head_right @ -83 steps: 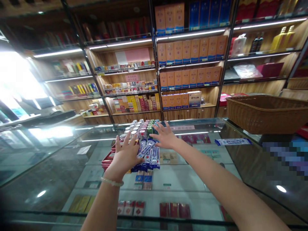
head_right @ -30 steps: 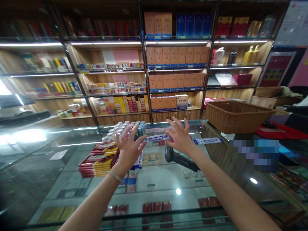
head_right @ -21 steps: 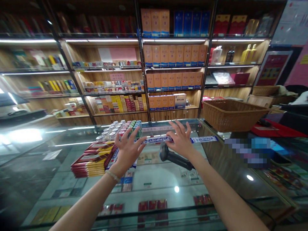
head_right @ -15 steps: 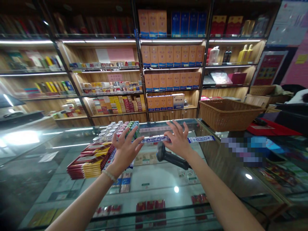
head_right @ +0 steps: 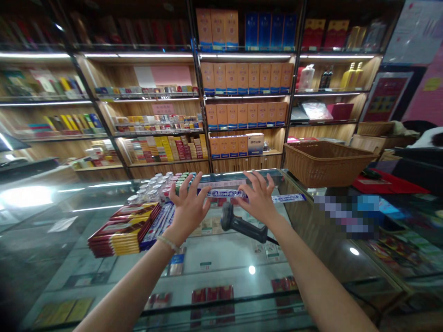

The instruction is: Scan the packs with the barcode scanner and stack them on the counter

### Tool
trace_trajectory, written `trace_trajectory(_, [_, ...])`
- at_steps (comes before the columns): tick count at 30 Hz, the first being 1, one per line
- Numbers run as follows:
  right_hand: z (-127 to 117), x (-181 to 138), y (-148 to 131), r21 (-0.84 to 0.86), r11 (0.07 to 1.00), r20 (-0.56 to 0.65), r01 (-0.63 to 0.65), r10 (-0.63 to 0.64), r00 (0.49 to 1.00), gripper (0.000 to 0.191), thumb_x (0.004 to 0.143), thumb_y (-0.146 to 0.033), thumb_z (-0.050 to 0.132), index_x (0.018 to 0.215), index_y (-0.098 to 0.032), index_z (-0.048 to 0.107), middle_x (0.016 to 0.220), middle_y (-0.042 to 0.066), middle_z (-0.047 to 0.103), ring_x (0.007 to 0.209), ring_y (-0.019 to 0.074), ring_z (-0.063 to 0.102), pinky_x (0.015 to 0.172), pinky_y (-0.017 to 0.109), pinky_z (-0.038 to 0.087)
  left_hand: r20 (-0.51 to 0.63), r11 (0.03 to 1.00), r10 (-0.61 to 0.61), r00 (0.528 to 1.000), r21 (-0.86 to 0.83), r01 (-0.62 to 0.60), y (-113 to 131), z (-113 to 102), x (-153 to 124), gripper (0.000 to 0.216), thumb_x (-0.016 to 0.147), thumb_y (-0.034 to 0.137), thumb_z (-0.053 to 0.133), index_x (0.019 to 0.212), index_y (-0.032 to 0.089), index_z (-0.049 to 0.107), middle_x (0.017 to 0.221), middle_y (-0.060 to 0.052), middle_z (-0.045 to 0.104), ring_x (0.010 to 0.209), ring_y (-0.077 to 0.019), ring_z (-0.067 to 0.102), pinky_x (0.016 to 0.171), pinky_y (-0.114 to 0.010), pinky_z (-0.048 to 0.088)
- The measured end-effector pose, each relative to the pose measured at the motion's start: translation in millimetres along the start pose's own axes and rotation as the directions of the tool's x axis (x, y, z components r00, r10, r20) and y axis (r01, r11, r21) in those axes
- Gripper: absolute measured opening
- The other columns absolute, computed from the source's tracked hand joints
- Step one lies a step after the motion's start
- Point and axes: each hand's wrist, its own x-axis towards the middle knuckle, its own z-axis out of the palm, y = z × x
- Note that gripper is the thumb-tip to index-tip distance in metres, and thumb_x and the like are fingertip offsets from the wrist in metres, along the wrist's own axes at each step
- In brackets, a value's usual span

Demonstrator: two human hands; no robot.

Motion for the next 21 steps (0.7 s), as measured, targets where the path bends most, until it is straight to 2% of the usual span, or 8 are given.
trace_trajectory(12, [2, -4, -11, 0.022, 1.0, 0.025, -0.01, 0.009, 1.0, 0.016, 0.09, -0.042, 0.068, 0.097, -0.028, 0.071, 0.148, 0.011, 0.055, 0.145, 0.0321, 0.04, 0.123, 0.057, 0.01, -0.031, 1.0, 0.007, 1.0, -0.004, -0.007, -17, 10, -20, 0.024, 0.097, 0.043, 0.059, 0.115, 0.034, 0.071, 0.162, -0.005, 0.047, 0.15, -0.0348, 0.038, 0.124, -0.067, 0.004])
trace_trajectory(21, [0, -6, -14, 0.048, 0.999, 0.054, -0.01, 0.008, 0.999, 0.018, 0.091, -0.042, 0.065, 0.097, -0.027, 0.072, 0.15, 0.01, 0.054, 0.146, 0.0314, 0.037, 0.124, 0.056, 0.006, -0.059, 0.999, 0.019, 0.998, -0.037, -0.022, -24, 12, -23, 0.022, 0.097, 0.042, 0.061, 0.115, 0.039, 0.073, 0.161, -0.001, 0.049, 0.15, -0.0328, 0.039, 0.123, -0.066, 0.003])
